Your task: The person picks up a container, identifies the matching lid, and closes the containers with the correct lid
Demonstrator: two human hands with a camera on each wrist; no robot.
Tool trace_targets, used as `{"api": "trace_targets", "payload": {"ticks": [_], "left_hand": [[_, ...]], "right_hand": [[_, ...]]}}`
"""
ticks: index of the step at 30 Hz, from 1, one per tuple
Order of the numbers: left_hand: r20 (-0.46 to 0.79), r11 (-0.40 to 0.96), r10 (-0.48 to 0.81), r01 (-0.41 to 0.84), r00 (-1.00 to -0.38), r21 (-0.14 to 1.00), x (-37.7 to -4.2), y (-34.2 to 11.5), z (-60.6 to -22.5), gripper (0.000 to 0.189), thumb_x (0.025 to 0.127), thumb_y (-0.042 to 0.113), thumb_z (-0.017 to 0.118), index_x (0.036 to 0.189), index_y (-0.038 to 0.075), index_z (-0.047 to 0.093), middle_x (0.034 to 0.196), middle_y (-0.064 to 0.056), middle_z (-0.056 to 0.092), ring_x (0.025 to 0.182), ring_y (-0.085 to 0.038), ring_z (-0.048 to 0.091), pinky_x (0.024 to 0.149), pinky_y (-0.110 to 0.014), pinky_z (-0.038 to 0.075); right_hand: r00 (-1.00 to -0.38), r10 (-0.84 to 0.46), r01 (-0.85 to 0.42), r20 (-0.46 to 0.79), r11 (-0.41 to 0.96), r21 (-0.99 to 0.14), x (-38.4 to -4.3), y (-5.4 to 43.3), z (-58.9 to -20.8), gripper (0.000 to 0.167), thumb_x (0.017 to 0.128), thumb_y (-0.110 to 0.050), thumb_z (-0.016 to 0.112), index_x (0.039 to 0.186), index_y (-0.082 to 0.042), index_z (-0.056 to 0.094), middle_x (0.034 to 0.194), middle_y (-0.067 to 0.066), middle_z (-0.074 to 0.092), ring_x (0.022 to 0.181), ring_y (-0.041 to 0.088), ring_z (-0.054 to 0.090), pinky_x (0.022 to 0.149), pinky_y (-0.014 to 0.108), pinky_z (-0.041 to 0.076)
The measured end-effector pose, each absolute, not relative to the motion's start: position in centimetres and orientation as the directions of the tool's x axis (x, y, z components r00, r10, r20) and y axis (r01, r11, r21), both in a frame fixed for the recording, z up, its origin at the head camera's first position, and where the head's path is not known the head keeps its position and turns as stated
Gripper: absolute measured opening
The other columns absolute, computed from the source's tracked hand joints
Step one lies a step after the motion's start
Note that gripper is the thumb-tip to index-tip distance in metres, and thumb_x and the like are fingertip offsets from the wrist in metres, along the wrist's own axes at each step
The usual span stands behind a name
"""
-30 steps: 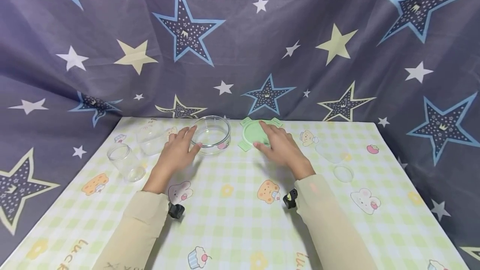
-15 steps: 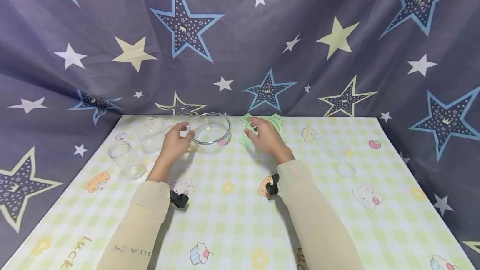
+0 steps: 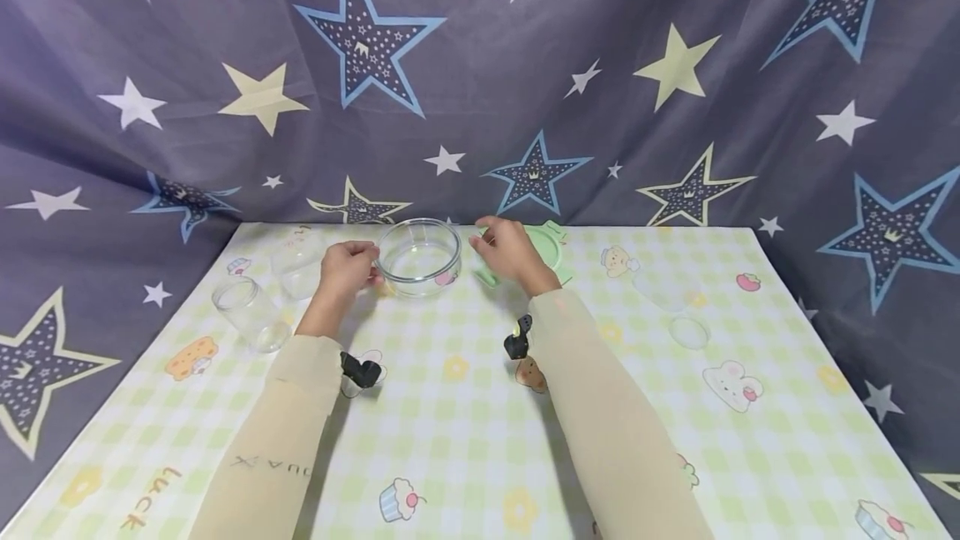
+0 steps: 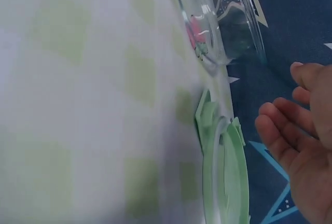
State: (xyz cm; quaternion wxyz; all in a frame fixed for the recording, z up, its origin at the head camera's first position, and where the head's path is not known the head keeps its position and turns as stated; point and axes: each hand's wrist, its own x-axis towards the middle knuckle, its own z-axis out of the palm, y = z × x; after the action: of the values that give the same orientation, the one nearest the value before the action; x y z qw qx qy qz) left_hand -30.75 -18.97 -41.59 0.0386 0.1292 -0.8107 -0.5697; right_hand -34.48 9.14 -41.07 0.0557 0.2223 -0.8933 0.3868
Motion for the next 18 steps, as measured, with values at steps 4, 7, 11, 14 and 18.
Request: {"api": "trace_targets", "payload": {"ticks": [4,7,11,14,18], "left_hand": [[-0.097,0.325,-0.236,-0.172,-0.967,0.93,-31.3,-19.1,-41.3,0.041,0.102,0.014,0.058,0.138,-0.005,0.058,0.111,-0.021,0.066,0.06,-0.015,0.067,0.067,-0.026,0.062],[-0.115,0.311,-0.244,-0.19,-0.963,0.931,-31.6,-19.4,-41.4,0.039,0.1,0.01,0.059,0.136,-0.004,0.061,0.114,-0.018,0.066,0.057,-0.008,0.063,0.065,-0.023,0.061],[-0.142,0.263,-0.253,-0.209,-0.957,0.942,-31.9,-19.6,-41.6,0.036,0.099,0.01,0.062,0.133,-0.003,0.064,0.112,-0.014,0.065,0.061,-0.008,0.063,0.072,-0.029,0.063],[-0.156,0.213,-0.244,-0.21,-0.957,0.954,-31.9,-19.7,-41.7,0.037,0.098,0.008,0.063,0.133,-0.003,0.064,0.115,-0.015,0.065,0.065,-0.008,0.063,0.075,-0.03,0.063],[-0.169,0.158,-0.227,-0.207,-0.959,0.965,-31.9,-20.0,-41.8,0.038,0.098,0.007,0.063,0.135,-0.004,0.063,0.119,-0.018,0.065,0.066,-0.008,0.063,0.072,-0.026,0.063]], "right_hand": [[-0.909,-0.344,-0.408,0.237,0.609,-0.681,-35.1,8.2,-41.2,0.038,0.103,-0.022,0.063,0.132,0.003,0.064,0.107,0.018,0.073,0.098,0.03,0.07,0.09,0.043,0.056],[-0.915,-0.341,-0.391,0.217,0.611,-0.689,-35.5,7.4,-41.5,0.038,0.102,-0.022,0.064,0.131,0.003,0.065,0.103,0.016,0.074,0.096,0.029,0.068,0.087,0.041,0.056],[-0.92,-0.328,-0.379,0.214,0.605,-0.7,-35.6,6.6,-41.8,0.036,0.1,-0.019,0.065,0.128,0.003,0.067,0.099,0.016,0.074,0.092,0.028,0.067,0.084,0.039,0.054],[-0.936,-0.294,-0.337,0.196,0.576,-0.744,-35.6,6.2,-42.0,0.033,0.098,-0.016,0.067,0.125,0.003,0.068,0.095,0.015,0.073,0.086,0.027,0.067,0.077,0.034,0.054],[-0.97,-0.233,-0.155,0.064,0.395,-0.905,-35.7,5.6,-42.3,0.029,0.098,-0.009,0.067,0.124,0.005,0.067,0.095,0.017,0.071,0.076,0.022,0.067,0.068,0.027,0.057]]}}
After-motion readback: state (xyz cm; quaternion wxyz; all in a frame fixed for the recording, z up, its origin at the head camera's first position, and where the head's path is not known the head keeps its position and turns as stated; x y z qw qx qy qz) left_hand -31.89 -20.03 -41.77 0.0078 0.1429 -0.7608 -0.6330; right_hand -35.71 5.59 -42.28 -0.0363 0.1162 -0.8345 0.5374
